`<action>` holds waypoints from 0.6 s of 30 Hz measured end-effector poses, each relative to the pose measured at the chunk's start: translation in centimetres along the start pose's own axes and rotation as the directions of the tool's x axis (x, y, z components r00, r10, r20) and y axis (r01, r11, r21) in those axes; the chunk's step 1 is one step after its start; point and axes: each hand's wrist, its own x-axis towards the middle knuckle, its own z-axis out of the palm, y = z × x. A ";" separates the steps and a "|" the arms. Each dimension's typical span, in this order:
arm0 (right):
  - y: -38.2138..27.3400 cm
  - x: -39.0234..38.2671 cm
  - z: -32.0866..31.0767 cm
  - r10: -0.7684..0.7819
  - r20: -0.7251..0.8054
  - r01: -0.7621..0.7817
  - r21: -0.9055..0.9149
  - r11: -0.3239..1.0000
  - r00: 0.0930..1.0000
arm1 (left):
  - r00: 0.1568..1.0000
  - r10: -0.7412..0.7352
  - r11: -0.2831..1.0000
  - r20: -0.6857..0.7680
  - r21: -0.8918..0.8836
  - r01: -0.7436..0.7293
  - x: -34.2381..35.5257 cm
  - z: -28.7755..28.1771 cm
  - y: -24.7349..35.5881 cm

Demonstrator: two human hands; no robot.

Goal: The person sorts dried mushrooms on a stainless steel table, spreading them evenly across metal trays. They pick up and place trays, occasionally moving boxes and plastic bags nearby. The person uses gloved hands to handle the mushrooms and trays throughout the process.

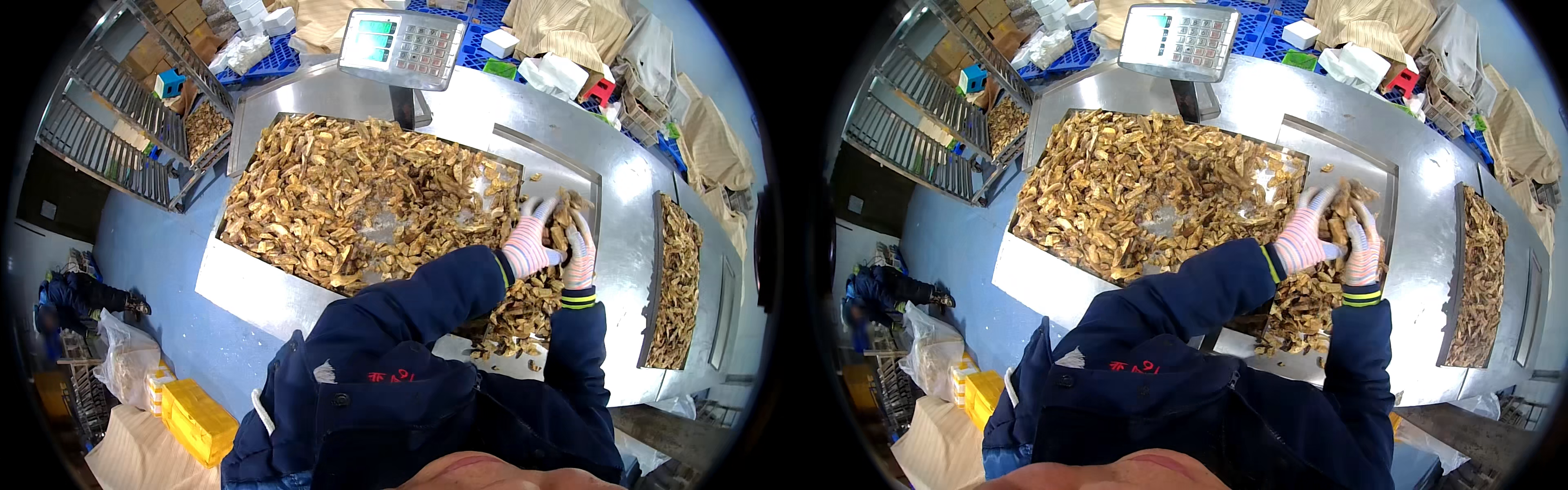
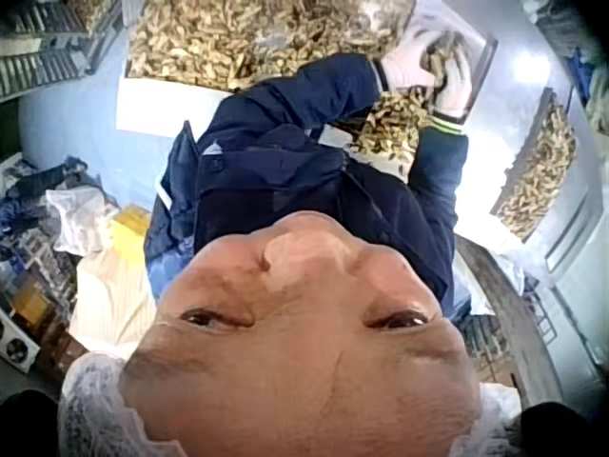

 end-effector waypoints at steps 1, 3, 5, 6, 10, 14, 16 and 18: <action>1.0 0.4 -1.3 0.026 0.018 -0.026 -0.007 1.000 0.999 | 0.994 -0.082 0.983 0.077 -0.157 0.094 0.2 0.9 -1.1; 2.6 0.9 -4.1 0.142 0.020 -0.139 -0.097 0.985 0.990 | 0.970 -0.064 0.994 0.235 0.105 0.040 0.1 0.8 -0.8; 3.9 1.6 -6.4 0.133 0.090 -0.099 -0.315 0.944 0.987 | 0.933 -0.052 0.980 0.357 0.197 -0.021 -0.7 -0.5 0.0; 4.7 1.5 -7.6 0.157 0.101 -0.119 -0.311 0.943 0.982 | 0.949 -0.014 0.970 0.316 0.234 -0.064 -1.3 -1.1 0.0; 2.5 1.5 -7.1 0.053 0.121 0.044 -0.679 0.732 0.991 | 0.944 -0.020 0.947 0.328 0.310 -0.087 -5.8 -8.2 0.7; -2.8 -1.1 -2.2 0.142 0.332 0.216 -0.827 0.519 0.932 | 0.971 -0.177 0.782 0.160 0.622 0.040 -13.0 -15.7 -0.2; -5.5 -3.3 3.2 0.275 0.481 0.306 -0.813 0.496 0.833 | 0.959 -0.281 0.594 0.036 0.792 0.144 -17.3 -18.8 -0.4; -4.2 -5.9 4.6 0.367 0.521 0.319 -0.814 0.485 0.771 | 0.901 -0.433 0.477 0.031 0.856 0.200 -18.3 -19.0 -2.2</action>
